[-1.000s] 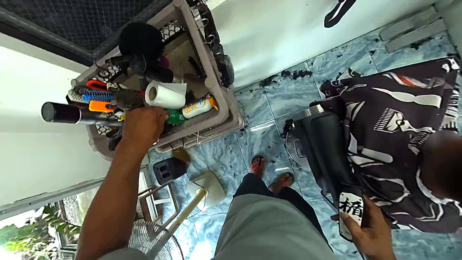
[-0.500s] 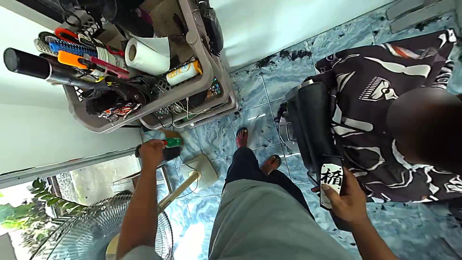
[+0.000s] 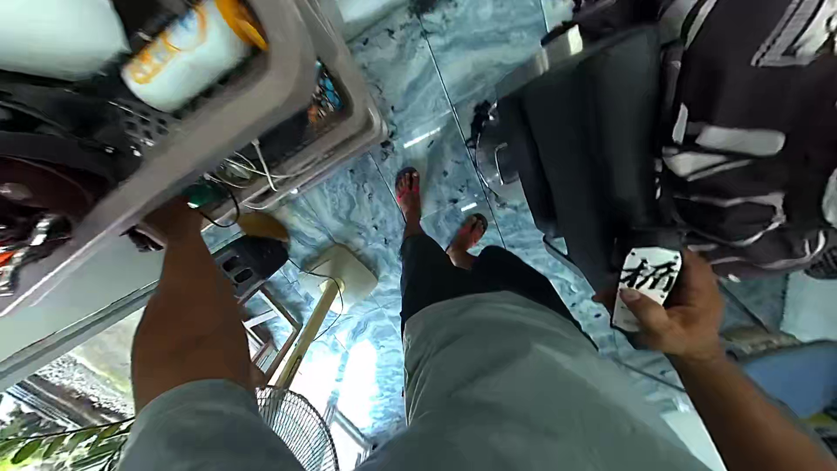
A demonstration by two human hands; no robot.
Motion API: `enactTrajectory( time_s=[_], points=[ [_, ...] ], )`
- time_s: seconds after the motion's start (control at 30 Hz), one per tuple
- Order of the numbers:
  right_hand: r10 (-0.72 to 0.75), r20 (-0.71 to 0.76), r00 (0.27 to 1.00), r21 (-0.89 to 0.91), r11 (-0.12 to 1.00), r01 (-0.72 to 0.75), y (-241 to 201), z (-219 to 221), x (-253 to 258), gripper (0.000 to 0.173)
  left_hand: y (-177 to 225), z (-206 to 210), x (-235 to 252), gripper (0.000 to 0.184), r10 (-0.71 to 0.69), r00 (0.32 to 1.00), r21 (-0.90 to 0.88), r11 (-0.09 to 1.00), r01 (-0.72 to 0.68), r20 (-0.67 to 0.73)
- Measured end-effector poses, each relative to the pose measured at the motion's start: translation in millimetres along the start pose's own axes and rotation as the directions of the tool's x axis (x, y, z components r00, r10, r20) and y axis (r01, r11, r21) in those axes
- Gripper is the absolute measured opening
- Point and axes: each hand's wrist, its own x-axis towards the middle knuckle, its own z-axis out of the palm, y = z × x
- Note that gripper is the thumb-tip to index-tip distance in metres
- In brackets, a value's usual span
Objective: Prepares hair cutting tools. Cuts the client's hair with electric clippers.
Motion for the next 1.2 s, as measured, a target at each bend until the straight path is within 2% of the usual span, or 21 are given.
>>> enactTrajectory(
  time_s=[0.1,0.17,0.23,0.33,0.4,0.53,0.63,0.77,0.87,0.93,1.0,1.1,1.2],
  points=[
    [0.006,0.003,1.0,0.015,1.0,-0.006,5.7,-2.2,-1.2,0.066,2.4,-10.7,-9.9,0.052,-0.045,0.999,-0.064,0.997,0.044,-0.01],
    [0.0,-0.007,1.0,0.027,1.0,0.0,6.4,-1.1,-0.3,0.067,-1.9,-17.4,-28.3,0.055,-0.035,0.998,-0.22,0.975,0.022,-0.057],
    [-0.013,-0.01,1.0,0.024,1.0,0.013,6.0,-1.7,-2.0,0.068,-9.3,-21.3,-61.6,0.061,-0.015,0.996,-0.467,0.884,-0.03,-0.092],
    [-0.037,-0.017,0.999,0.049,0.998,0.038,7.4,-3.8,-0.1,0.07,-5.3,-30.8,-130.1,0.071,0.052,0.996,-0.626,0.775,-0.09,-0.078],
    [-0.039,-0.018,0.999,0.069,0.997,0.04,10.2,-4.0,0.6,0.072,-1.7,-30.4,-176.5,0.07,0.141,0.988,-0.643,0.752,-0.148,-0.063],
    [-0.071,-0.008,0.997,0.102,0.992,0.072,16.3,-7.6,0.4,0.074,13.2,-24.5,-254.9,0.063,0.237,0.971,-0.582,0.786,-0.21,-0.032],
    [-0.101,0.012,0.995,0.132,0.986,0.099,12.9,-7.1,5.3,0.074,22.6,-47.3,-281.7,0.056,0.289,0.952,-0.514,0.803,-0.301,-0.105],
    [-0.095,-0.019,0.995,0.03,0.995,0.095,5.9,-5.4,3.7,0.075,35.1,-123.9,-280.4,0.05,0.366,0.861,-0.444,0.745,-0.498,-0.353],
    [-0.095,-0.045,0.994,-0.034,0.995,0.093,-10.8,-0.8,4.5,0.077,54.4,-193.7,-252.8,0.044,0.403,0.773,-0.318,0.743,-0.589,-0.49],
    [-0.126,-0.044,0.991,-0.058,0.991,0.124,-25.7,4.5,12.9,0.078,75.4,-229.5,-222.6,0.039,0.464,0.743,-0.224,0.754,-0.617,-0.483],
    [-0.159,-0.052,0.986,-0.11,0.982,0.153,-40.3,11.8,29.8,0.08,101.9,-250.6,-188.6,0.033,0.546,0.729,-0.152,0.748,-0.646,-0.412],
    [-0.207,-0.07,0.976,-0.179,0.965,0.192,-66.7,22.6,58.9,0.08,140.8,-261.4,-150.3,0.038,0.665,0.71,-0.074,0.716,-0.694,-0.23],
    [-0.231,-0.099,0.968,-0.18,0.961,0.211,-84.5,36.6,85.6,0.08,157.4,-259.2,-128.9,0.039,0.732,0.652,-0.056,0.656,-0.753,-0.198]
  ],
)
